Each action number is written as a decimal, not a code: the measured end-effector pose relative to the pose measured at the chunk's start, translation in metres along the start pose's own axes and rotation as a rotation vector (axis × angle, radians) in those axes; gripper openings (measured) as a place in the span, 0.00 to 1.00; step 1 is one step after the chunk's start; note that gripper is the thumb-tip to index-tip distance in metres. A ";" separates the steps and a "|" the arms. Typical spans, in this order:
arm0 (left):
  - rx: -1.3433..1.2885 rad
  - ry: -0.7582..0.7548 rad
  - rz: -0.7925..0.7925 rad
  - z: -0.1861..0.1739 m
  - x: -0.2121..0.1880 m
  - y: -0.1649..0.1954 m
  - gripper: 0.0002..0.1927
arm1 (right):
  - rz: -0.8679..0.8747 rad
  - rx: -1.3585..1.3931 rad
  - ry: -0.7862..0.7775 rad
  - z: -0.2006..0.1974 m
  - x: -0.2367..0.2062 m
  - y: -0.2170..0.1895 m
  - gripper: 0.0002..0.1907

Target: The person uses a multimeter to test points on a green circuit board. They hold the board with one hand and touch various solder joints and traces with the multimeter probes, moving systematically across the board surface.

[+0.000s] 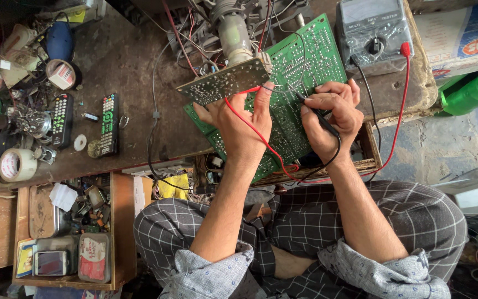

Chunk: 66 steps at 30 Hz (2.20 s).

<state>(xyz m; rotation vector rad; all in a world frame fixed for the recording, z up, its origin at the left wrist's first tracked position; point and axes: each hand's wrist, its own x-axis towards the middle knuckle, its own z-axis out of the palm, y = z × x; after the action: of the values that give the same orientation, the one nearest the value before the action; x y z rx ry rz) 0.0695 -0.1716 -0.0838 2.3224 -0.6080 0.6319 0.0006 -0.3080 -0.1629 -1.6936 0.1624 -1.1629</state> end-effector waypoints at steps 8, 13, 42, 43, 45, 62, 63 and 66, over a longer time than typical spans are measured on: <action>0.015 -0.037 -0.027 -0.004 -0.001 0.005 0.16 | 0.005 0.005 -0.003 -0.004 0.000 -0.004 0.06; 0.008 0.020 0.032 -0.003 -0.001 0.006 0.16 | 0.005 0.002 -0.008 -0.004 0.001 -0.005 0.06; 0.022 0.025 -0.037 0.001 -0.002 0.012 0.18 | 0.020 0.118 -0.037 -0.012 0.002 0.003 0.06; 0.021 0.027 -0.033 0.001 -0.003 0.012 0.18 | 0.022 0.115 -0.038 -0.012 0.001 0.003 0.06; 0.020 0.037 -0.022 0.002 -0.004 0.014 0.18 | 0.022 0.110 -0.039 -0.012 0.000 0.004 0.06; -0.010 0.006 -0.052 -0.001 -0.001 0.023 0.16 | 0.016 0.047 -0.053 -0.012 0.003 -0.001 0.06; -0.004 0.002 -0.047 0.000 -0.001 0.023 0.16 | 0.018 0.039 -0.053 -0.013 0.004 0.000 0.06; -0.001 0.008 -0.041 0.001 -0.001 0.023 0.15 | 0.020 0.044 -0.054 -0.012 0.004 0.000 0.06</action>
<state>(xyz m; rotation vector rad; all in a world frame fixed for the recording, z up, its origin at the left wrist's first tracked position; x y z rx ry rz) 0.0564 -0.1873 -0.0743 2.3241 -0.5559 0.6211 -0.0064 -0.3183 -0.1600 -1.6796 0.1187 -1.0974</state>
